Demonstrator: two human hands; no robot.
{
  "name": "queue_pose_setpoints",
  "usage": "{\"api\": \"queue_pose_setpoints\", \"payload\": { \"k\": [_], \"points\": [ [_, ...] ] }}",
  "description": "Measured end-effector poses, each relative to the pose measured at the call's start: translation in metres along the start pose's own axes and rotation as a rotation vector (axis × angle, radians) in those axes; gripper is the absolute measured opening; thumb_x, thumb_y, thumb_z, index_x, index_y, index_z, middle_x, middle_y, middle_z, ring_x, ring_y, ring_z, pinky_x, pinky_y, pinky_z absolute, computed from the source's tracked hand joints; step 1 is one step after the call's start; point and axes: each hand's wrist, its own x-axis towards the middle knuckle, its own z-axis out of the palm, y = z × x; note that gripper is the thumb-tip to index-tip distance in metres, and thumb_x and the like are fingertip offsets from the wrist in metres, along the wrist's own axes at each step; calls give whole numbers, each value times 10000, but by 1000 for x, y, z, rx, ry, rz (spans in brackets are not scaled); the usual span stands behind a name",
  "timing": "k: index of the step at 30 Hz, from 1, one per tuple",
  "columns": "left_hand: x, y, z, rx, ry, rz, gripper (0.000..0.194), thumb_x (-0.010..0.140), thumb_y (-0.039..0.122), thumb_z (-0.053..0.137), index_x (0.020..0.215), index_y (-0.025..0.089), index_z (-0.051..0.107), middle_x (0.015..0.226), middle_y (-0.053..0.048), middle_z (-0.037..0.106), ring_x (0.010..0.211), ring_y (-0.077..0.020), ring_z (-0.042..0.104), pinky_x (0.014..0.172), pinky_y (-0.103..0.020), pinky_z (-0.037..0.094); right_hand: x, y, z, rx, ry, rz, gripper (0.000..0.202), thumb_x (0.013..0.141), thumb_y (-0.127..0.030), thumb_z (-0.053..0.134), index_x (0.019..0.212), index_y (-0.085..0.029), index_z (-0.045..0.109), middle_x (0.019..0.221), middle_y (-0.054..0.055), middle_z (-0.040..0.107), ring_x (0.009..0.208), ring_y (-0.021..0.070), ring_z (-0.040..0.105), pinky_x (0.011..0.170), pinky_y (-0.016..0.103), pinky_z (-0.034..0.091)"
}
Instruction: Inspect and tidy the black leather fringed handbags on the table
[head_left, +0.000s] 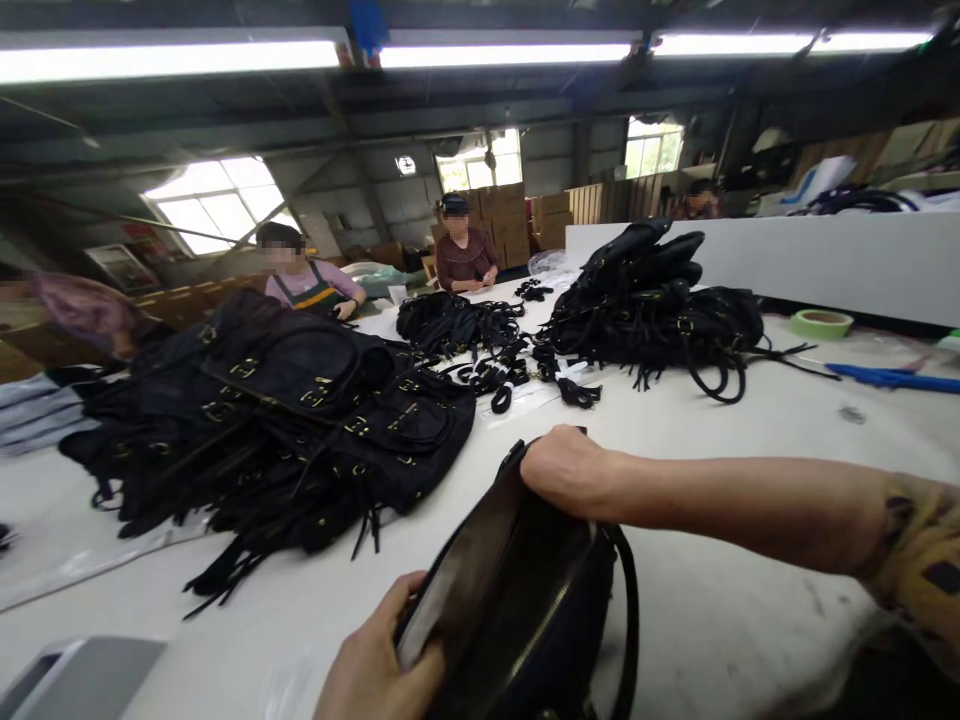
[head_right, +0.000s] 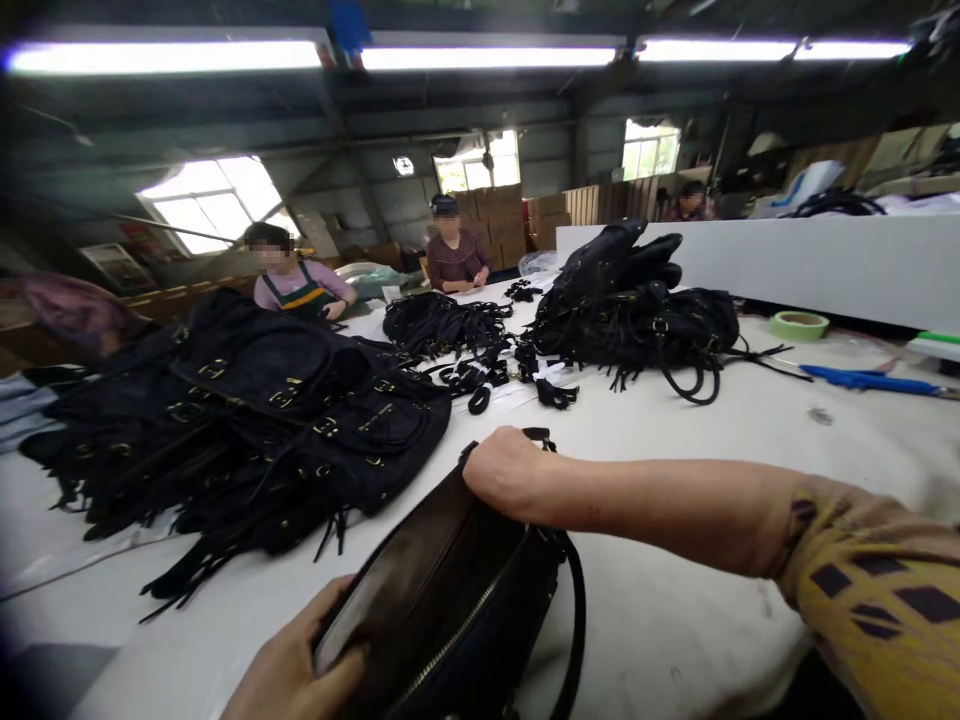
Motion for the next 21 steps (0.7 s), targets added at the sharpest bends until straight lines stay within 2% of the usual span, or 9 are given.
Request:
{"api": "queue_pose_setpoints", "payload": {
  "k": [2, 4, 7, 10, 12, 15, 18, 21],
  "points": [
    [2, 6, -2, 79, 25, -51, 400, 772, 233, 413, 1160, 256, 510, 944, 12, 679, 863, -184, 646, 735, -244, 452, 2, -16, 7, -14, 24, -119, 86, 803, -139, 596, 779, -105, 671, 760, 133, 655, 732, 256, 646, 603, 312, 481],
    [3, 15, -2, 224, 63, -114, 383, 826, 311, 429, 1202, 278, 493, 994, -13, 680, 903, -230, 648, 743, -293, 450, 10, -26, 16, -9, 28, -255, 116, 819, -232, 618, 818, -128, 671, 741, 104, 640, 702, 254, 631, 562, 316, 465],
    [11, 34, 3, 486, 103, -110, 347, 868, 370, 447, 1193, 255, 482, 1027, -68, 668, 934, -297, 643, 750, -360, 452, 31, -33, 28, -24, 15, -375, 131, 835, -209, 592, 894, -130, 680, 821, 118, 635, 762, 258, 615, 611, 341, 471],
    [30, 45, 7, 660, 129, -90, 251, 893, 243, 405, 1125, 191, 486, 960, -99, 666, 874, -303, 659, 719, -371, 470, 46, -40, 30, -107, -36, -406, 167, 861, -172, 548, 910, -101, 692, 981, 176, 626, 892, 309, 591, 771, 453, 463],
    [50, 41, 8, 714, 192, -130, 272, 896, 138, 308, 1106, 161, 481, 921, -115, 665, 853, -296, 667, 711, -375, 480, 44, -47, 26, -114, -140, -449, 172, 859, -156, 553, 937, -98, 694, 982, 172, 634, 871, 311, 592, 813, 500, 445],
    [85, 19, 12, 709, 248, -225, 326, 851, 51, 260, 1062, 129, 495, 845, -131, 665, 828, -290, 671, 691, -370, 489, 33, -58, 20, -78, -260, -533, 163, 827, -112, 589, 947, -123, 699, 898, 119, 655, 799, 275, 589, 830, 473, 451],
    [116, -2, 22, 695, 237, -231, 328, 842, 34, 282, 1044, 116, 526, 907, -148, 666, 883, -277, 660, 708, -345, 494, 32, -60, 26, -45, -195, -504, 155, 812, -105, 575, 893, -111, 707, 863, 129, 643, 774, 265, 572, 807, 437, 463],
    [130, -10, 30, 729, 249, -165, 384, 870, 28, 232, 1060, 96, 559, 958, -150, 657, 914, -266, 642, 769, -356, 495, 45, -55, 43, 72, -121, -447, 155, 787, -165, 597, 858, -113, 725, 904, 161, 629, 818, 271, 572, 841, 427, 460]
  ]
}}
